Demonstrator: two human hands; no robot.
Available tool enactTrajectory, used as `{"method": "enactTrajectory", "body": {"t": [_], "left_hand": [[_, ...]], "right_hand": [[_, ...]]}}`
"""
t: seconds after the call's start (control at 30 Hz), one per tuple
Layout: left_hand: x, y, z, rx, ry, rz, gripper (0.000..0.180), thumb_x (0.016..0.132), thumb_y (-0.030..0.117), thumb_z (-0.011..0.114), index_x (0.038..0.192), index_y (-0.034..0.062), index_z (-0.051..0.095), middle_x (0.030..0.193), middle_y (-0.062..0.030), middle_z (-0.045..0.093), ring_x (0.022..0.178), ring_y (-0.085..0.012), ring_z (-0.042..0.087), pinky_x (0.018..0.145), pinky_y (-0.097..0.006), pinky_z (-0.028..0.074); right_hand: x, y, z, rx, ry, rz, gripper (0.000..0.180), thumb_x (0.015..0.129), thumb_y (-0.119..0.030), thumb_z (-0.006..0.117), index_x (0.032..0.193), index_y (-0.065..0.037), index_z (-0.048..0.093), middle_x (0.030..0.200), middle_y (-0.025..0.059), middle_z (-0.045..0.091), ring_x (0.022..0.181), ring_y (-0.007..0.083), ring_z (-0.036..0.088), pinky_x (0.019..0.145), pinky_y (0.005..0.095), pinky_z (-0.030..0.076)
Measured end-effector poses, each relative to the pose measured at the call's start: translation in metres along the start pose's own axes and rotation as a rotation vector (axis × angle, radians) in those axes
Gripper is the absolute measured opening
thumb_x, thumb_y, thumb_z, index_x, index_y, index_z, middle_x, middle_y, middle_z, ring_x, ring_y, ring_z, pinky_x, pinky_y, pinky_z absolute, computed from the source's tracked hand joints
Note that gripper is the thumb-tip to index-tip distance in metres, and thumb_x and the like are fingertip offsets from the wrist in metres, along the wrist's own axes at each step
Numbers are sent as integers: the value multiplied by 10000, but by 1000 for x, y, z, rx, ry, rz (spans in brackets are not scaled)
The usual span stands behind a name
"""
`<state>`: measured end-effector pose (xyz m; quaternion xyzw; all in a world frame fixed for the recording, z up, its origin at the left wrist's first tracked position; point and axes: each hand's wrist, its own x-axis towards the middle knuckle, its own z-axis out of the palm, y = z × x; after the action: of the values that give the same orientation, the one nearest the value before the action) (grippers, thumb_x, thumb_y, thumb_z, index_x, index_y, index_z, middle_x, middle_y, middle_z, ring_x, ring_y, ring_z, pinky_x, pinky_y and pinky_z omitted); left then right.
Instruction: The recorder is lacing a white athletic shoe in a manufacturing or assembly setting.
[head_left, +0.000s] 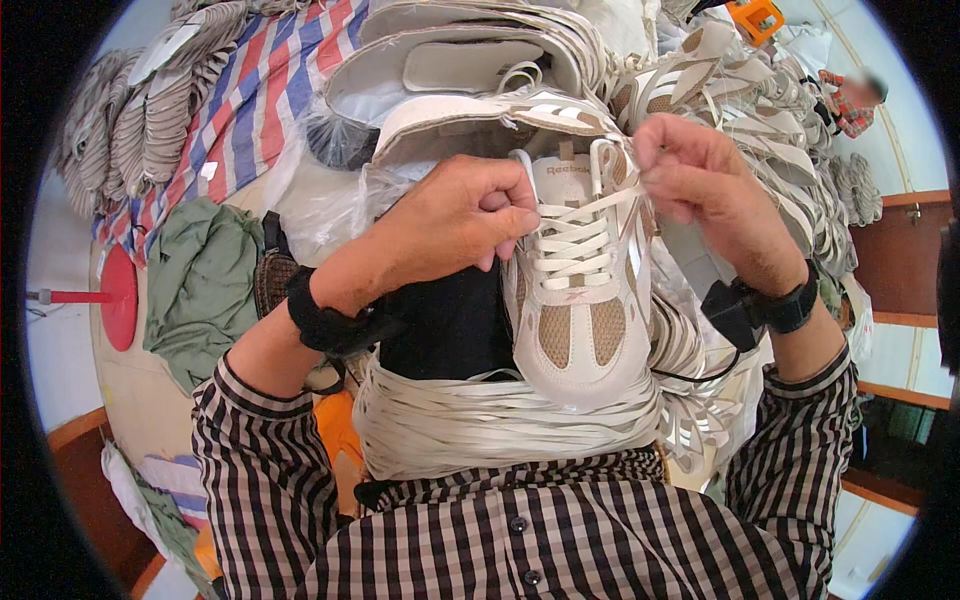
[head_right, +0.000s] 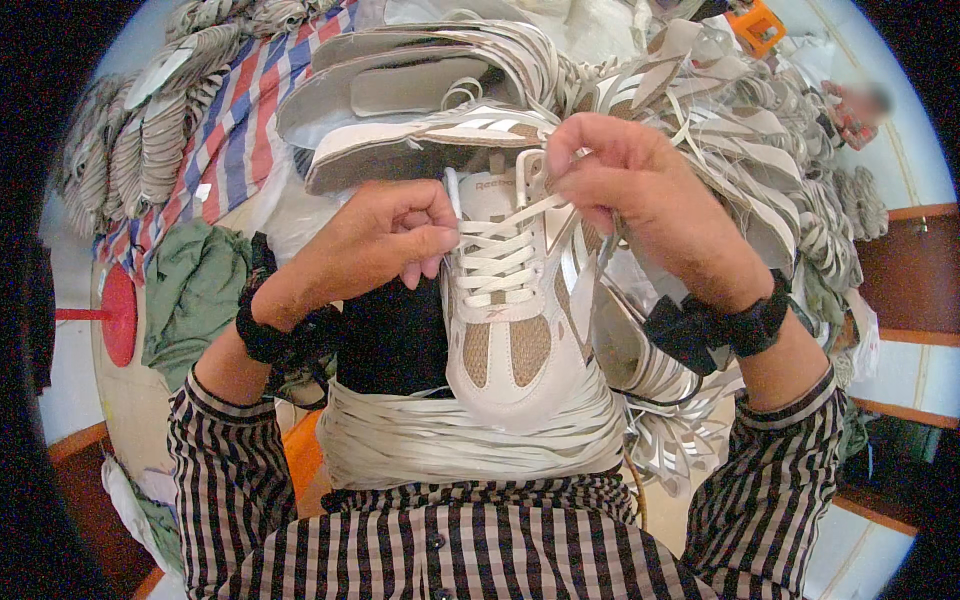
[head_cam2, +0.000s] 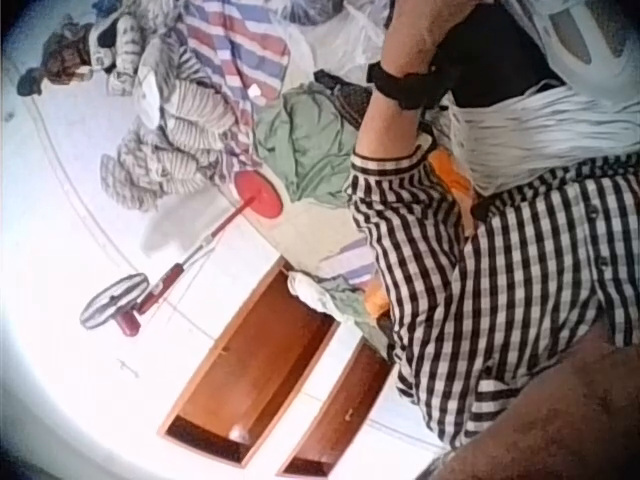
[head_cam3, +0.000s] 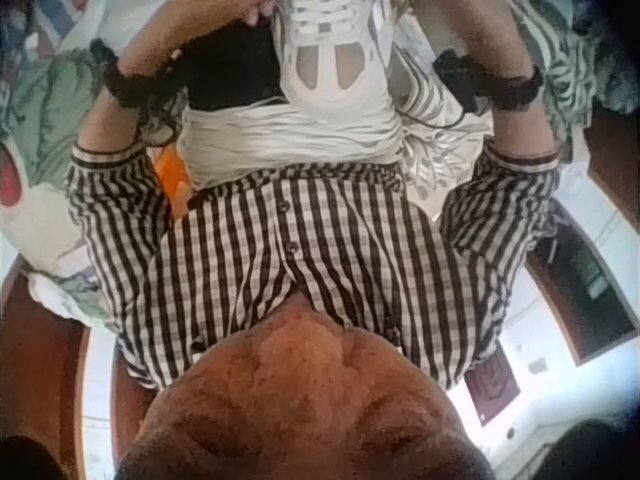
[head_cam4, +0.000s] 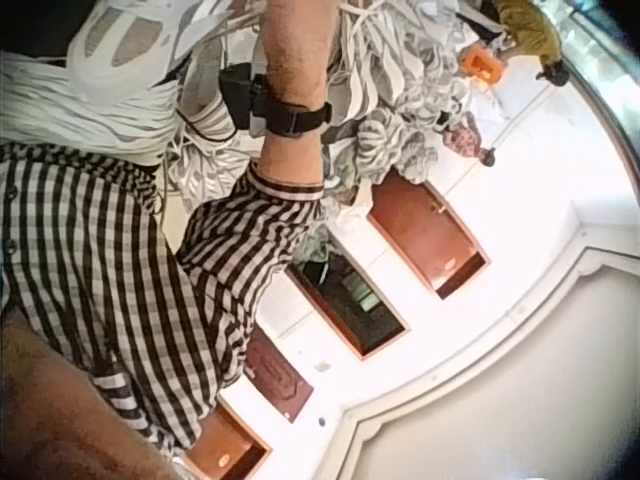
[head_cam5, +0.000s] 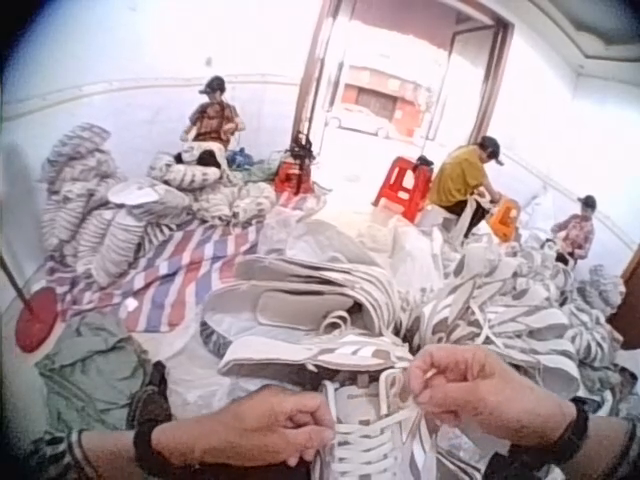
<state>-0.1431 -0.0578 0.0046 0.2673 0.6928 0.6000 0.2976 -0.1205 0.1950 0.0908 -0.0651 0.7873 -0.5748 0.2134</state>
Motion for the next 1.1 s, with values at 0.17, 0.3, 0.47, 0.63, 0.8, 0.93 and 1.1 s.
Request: {"method": "enactTrajectory", "body": {"t": [0.17,0.3,0.47,0.63,0.8,0.93,1.1], "left_hand": [[1,-3,9,-3,112,9,46,915,63,577,927,25,554,703,-23,606,584,-78,554,530,-228,456],[4,-8,13,157,149,136,55,883,22,541,936,11,547,685,-16,583,591,-76,529,539,-245,445],[6,-10,12,265,161,138,93,853,0,519,939,-4,553,646,-4,546,589,-74,510,531,-250,423],[0,-10,12,130,186,138,117,846,17,551,958,2,581,628,11,535,579,-63,493,519,-237,400],[-1,-7,15,448,272,334,116,832,27,594,947,14,596,681,-18,531,610,-97,508,554,-263,421],[3,-6,16,526,355,498,113,803,59,594,905,11,590,732,-128,610,661,-319,581,640,-403,461],[-9,-8,12,511,353,415,54,856,48,595,896,15,579,697,-79,577,637,-212,545,615,-337,449]], "right_hand": [[-13,-1,-12,-13,33,-24,50,852,-69,579,898,-88,573,670,-95,433,585,14,368,524,195,248],[-17,1,-18,0,68,-16,50,867,-71,579,900,-90,546,674,-97,417,572,9,347,513,191,241],[-10,1,-49,129,85,-99,89,912,-100,587,940,-94,503,667,-103,401,548,-2,323,501,175,241],[-41,-14,-64,-166,65,19,108,920,-126,594,995,-72,538,672,-100,397,548,2,317,483,180,224],[-97,-59,-68,-255,359,-121,267,913,-116,589,1165,-26,591,864,14,595,651,42,492,542,167,375],[-137,-76,-79,-303,374,-578,314,956,-137,548,1241,-10,577,1109,144,649,891,171,639,713,238,516],[-221,-68,-102,42,563,-536,315,989,-137,525,1283,-23,526,1070,158,661,871,185,644,719,245,509]]}}
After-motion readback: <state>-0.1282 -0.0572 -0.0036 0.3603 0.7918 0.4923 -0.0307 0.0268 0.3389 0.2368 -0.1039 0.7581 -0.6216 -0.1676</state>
